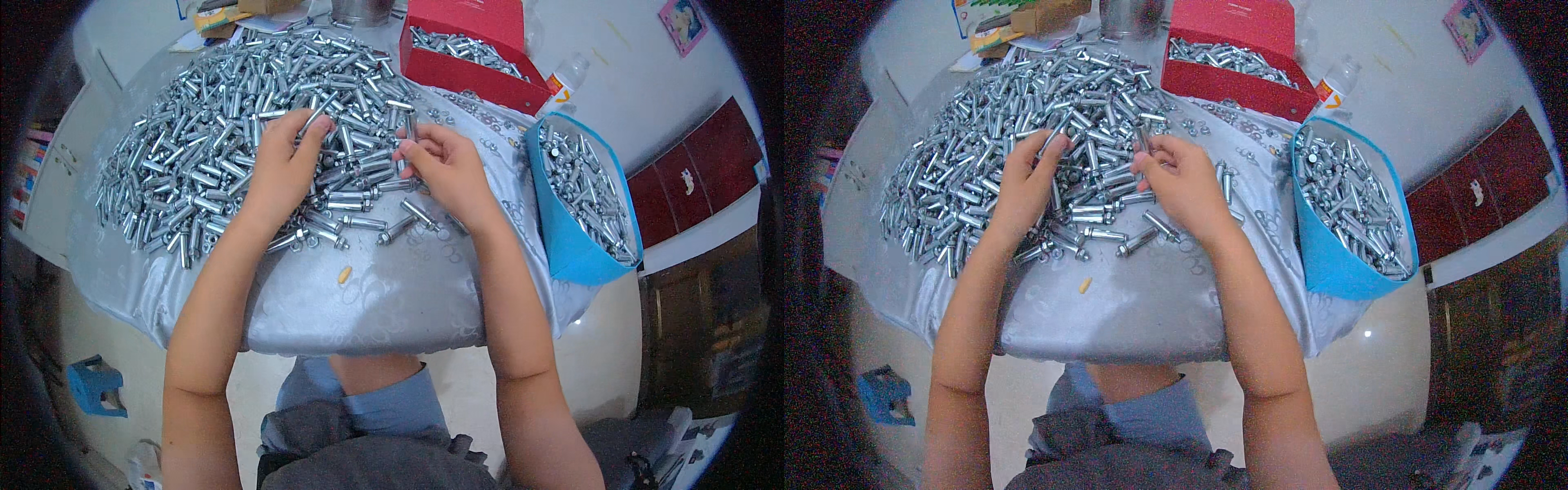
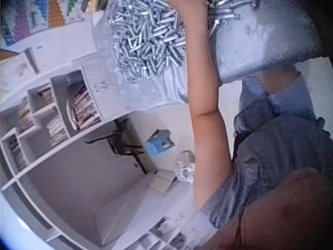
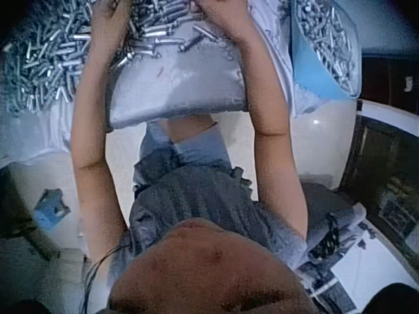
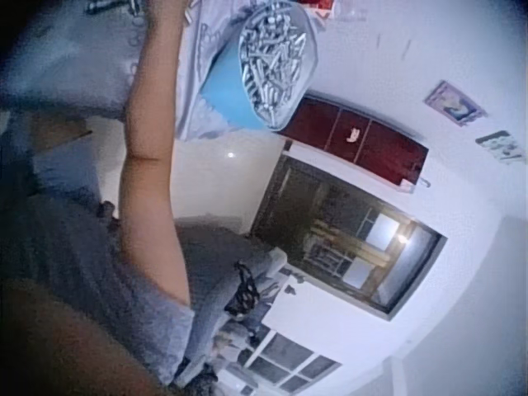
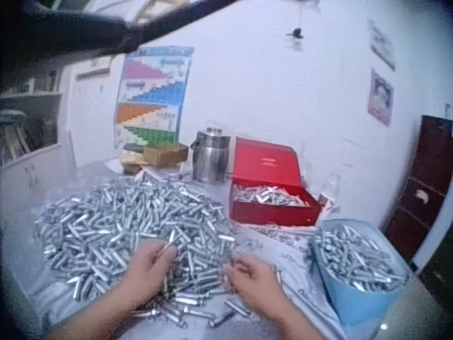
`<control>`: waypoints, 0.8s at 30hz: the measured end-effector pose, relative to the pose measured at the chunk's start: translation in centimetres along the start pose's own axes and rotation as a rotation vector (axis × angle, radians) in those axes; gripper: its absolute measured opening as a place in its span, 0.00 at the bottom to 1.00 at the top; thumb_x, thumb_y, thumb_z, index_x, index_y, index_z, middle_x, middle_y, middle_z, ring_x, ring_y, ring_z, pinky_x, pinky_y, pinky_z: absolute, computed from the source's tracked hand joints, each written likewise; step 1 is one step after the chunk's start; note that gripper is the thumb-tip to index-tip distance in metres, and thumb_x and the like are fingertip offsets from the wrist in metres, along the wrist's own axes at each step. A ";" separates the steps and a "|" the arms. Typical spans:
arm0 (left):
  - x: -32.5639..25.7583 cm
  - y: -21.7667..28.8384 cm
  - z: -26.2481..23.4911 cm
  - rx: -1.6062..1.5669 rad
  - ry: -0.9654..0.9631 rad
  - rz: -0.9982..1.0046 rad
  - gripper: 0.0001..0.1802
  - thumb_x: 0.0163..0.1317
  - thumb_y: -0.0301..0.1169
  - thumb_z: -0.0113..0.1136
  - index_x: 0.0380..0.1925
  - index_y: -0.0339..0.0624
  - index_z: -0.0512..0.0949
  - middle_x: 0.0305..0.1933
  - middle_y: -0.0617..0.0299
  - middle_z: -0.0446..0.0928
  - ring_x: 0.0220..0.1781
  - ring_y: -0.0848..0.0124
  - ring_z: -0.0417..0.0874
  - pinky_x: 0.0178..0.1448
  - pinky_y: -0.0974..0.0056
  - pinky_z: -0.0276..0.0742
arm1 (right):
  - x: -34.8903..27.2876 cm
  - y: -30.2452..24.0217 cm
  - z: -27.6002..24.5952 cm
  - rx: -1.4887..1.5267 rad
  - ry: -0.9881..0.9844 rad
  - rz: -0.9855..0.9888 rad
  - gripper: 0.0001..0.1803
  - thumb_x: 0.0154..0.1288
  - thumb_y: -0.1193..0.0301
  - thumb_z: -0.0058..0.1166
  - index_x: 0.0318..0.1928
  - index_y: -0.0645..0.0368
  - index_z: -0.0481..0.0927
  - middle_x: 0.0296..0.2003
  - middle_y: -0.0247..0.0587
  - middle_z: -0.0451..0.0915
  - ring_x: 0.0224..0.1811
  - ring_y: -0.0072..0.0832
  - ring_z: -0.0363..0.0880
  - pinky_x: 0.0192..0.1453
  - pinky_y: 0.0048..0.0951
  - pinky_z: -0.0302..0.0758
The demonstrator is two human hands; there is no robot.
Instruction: The person sits at a table covered with a large pile of metal bolts and washers. They repeatedly pick up a bolt and a washer, thread the washer onto the bolt, and place the assembled unit into a blue plastic bin. The person continues this repetitive assembly process throughout the video.
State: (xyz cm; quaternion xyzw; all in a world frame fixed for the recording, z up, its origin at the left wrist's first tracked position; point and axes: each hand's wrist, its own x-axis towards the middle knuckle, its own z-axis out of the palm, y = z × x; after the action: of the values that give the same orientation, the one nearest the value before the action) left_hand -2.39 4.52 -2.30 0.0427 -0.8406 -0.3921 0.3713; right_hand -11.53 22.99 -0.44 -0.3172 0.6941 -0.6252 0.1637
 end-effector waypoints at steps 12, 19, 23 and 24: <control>-1.4 1.9 0.2 -0.346 -0.209 -0.206 0.22 0.63 0.42 0.42 0.18 0.37 0.65 0.16 0.70 0.59 0.21 0.79 0.58 0.26 0.71 0.56 | -0.4 -0.2 1.4 -0.112 -0.007 -0.111 0.15 0.57 0.68 0.53 0.43 0.63 0.76 0.25 0.34 0.76 0.25 0.16 0.71 0.30 0.16 0.67; -1.6 2.5 0.0 -0.287 -0.258 -0.211 0.20 0.61 0.40 0.44 0.18 0.35 0.67 0.15 0.68 0.61 0.21 0.79 0.59 0.25 0.69 0.57 | -0.4 -0.4 1.0 -0.103 -0.028 -0.178 0.15 0.57 0.69 0.51 0.46 0.57 0.76 0.25 0.34 0.75 0.26 0.17 0.69 0.32 0.18 0.66; -1.5 2.8 -0.5 -0.172 -0.294 -0.136 0.20 0.61 0.39 0.45 0.18 0.33 0.68 0.13 0.64 0.62 0.19 0.76 0.59 0.24 0.68 0.57 | -0.4 -0.6 0.4 -0.212 -0.103 -0.239 0.14 0.61 0.72 0.46 0.48 0.59 0.74 0.33 0.34 0.76 0.33 0.16 0.70 0.40 0.16 0.68; -1.6 2.9 -0.7 -0.150 -0.302 -0.124 0.20 0.61 0.39 0.45 0.18 0.32 0.68 0.13 0.62 0.62 0.18 0.76 0.60 0.24 0.67 0.57 | -0.4 -0.7 0.4 -0.220 -0.127 -0.283 0.14 0.61 0.73 0.45 0.48 0.59 0.74 0.33 0.34 0.75 0.34 0.16 0.70 0.40 0.16 0.68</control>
State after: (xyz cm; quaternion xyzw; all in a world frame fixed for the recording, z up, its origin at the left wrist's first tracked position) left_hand -0.16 6.61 -0.97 0.0072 -0.8510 -0.4779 0.2179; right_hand -10.78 22.93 0.08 -0.4664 0.6949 -0.5411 0.0817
